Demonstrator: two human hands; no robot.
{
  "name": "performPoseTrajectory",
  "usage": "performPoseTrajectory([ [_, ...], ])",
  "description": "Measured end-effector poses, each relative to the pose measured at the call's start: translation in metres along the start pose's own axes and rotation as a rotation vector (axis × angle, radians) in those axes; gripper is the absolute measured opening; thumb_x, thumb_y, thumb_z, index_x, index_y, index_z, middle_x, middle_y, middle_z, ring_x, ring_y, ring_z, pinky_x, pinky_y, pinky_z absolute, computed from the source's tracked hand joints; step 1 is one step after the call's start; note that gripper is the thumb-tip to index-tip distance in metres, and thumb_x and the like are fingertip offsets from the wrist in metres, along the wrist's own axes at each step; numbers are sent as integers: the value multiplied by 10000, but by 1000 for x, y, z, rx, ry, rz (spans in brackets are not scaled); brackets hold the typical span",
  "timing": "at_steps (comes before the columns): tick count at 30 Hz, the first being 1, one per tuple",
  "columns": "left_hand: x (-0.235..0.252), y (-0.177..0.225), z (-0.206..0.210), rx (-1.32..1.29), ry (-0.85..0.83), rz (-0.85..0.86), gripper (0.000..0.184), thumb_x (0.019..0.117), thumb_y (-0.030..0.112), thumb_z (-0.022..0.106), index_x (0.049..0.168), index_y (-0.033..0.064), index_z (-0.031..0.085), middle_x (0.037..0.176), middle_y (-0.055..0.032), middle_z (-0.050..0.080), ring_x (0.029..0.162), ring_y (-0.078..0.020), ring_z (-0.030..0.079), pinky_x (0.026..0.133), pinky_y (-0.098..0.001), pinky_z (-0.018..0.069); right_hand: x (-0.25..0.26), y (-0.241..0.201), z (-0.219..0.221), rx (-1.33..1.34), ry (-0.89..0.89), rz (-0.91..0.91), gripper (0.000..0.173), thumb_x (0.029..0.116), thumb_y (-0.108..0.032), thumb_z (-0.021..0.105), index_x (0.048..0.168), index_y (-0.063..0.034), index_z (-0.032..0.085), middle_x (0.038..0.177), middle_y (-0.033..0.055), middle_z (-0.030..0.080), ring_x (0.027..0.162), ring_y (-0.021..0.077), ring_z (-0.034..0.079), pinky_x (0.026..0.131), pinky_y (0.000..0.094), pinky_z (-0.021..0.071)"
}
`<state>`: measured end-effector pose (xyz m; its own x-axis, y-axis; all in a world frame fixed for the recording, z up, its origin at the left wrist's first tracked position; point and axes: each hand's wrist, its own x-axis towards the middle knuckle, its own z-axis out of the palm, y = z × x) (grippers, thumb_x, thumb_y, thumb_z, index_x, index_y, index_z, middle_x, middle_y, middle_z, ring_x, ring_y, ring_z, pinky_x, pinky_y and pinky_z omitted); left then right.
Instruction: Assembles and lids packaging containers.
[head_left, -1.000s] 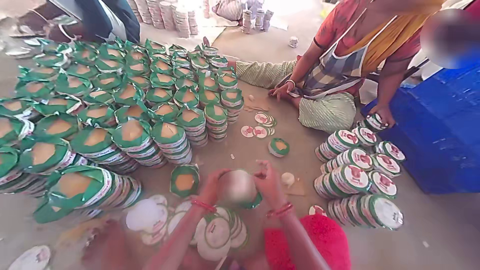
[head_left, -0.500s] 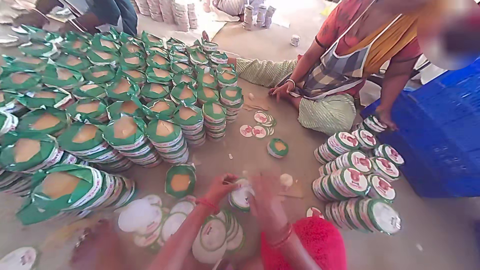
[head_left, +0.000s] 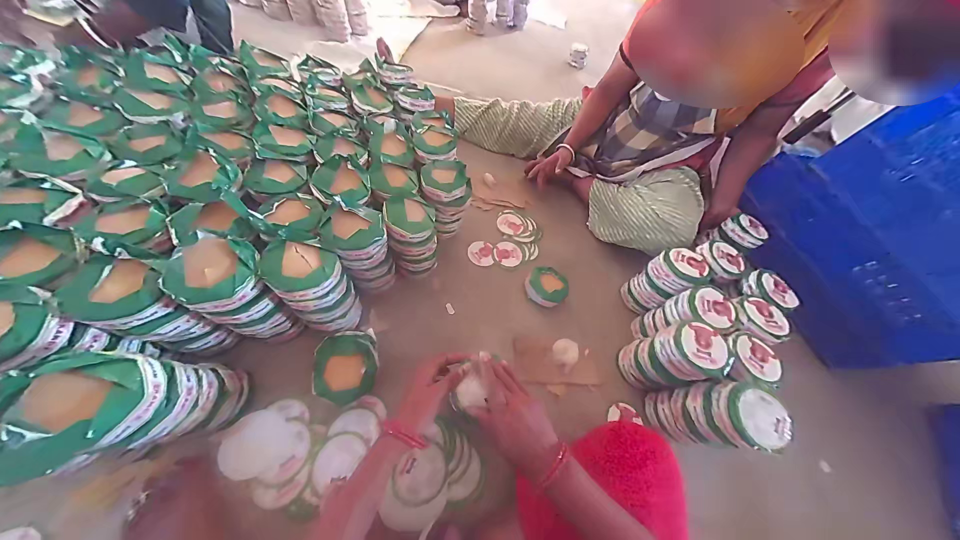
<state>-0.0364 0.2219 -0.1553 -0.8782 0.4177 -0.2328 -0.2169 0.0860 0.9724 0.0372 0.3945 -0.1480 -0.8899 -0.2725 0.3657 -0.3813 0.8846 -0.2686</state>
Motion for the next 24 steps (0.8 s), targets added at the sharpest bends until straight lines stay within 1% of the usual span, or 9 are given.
performPoseTrajectory([
  [6, -5, -12, 17, -38, 133, 98, 300, 1036, 153, 500, 1219, -24, 659, 1120, -87, 697, 1009, -81, 664, 921, -269, 542, -7, 8, 3, 57, -42, -19, 655, 1081, -407, 357, 1483, 106, 423, 1493, 194, 547, 1387, 297, 542, 1185, 455, 392],
  [11, -5, -12, 20, 45, 197, 147, 324, 1070, 156, 451, 1213, -32, 671, 1124, -126, 706, 1029, -109, 667, 954, -296, 528, -6, 9, 1, 81, -105, 12, 619, 1048, -326, 414, 1505, 93, 401, 1519, 205, 515, 1411, 318, 512, 1204, 487, 352],
  [13, -9, -10, 17, 185, 192, 227, 416, 1060, 235, 423, 1315, -21, 630, 1278, -165, 659, 1200, -209, 619, 1065, -395, 468, -2, 9, -11, 290, -132, 91, 682, 1025, -286, 491, 1535, 127, 307, 1569, 242, 433, 1461, 331, 443, 1234, 481, 295],
  [15, -15, -3, 14, 411, 151, 401, 768, 942, 451, 581, 1485, -73, 439, 1483, -250, 511, 1371, -386, 482, 1140, -543, 365, -5, 14, -18, 580, 12, 168, 745, 1012, -247, 514, 1566, 131, 190, 1624, 256, 326, 1520, 301, 335, 1255, 439, 277],
  [16, -18, 1, 15, 560, 132, 474, 1048, 816, 620, 681, 1521, -89, 365, 1513, -271, 470, 1393, -438, 445, 1147, -590, 338, -8, 16, -20, 702, 106, 220, 750, 1008, -225, 522, 1568, 131, 172, 1634, 266, 290, 1534, 285, 300, 1260, 416, 275],
  [17, -22, 5, 18, 693, 110, 514, 1240, 667, 685, 793, 1533, -81, 343, 1510, -268, 473, 1394, -459, 440, 1147, -618, 338, -11, 17, -22, 776, 164, 292, 747, 993, -193, 514, 1570, 127, 164, 1637, 262, 282, 1536, 271, 292, 1257, 401, 282],
  [18, -25, 11, 22, 793, 72, 498, 1328, 556, 630, 892, 1544, -62, 338, 1504, -261, 487, 1399, -469, 434, 1149, -627, 329, -14, 17, -23, 817, 174, 386, 729, 990, -155, 504, 1575, 117, 163, 1624, 249, 321, 1518, 258, 334, 1241, 389, 314],
  [21, -22, 21, 30, 859, 37, 407, 1309, 526, 316, 991, 1550, -87, 283, 1460, -283, 516, 1363, -473, 475, 1155, -572, 362, -16, 14, -32, 1000, 73, 616, 673, 1045, -127, 444, 1580, 113, 113, 1536, 238, 471, 1404, 229, 506, 1172, 364, 405],
  [24, -23, 23, 32, 729, 142, 549, 1339, 483, 382, 976, 1514, -141, 298, 1353, -295, 594, 1237, -475, 575, 1064, -575, 462, -19, 7, -35, 1252, 309, 685, 668, 1046, -231, 421, 1583, 80, 173, 1570, 236, 417, 1415, 236, 487, 1174, 371, 409],
])
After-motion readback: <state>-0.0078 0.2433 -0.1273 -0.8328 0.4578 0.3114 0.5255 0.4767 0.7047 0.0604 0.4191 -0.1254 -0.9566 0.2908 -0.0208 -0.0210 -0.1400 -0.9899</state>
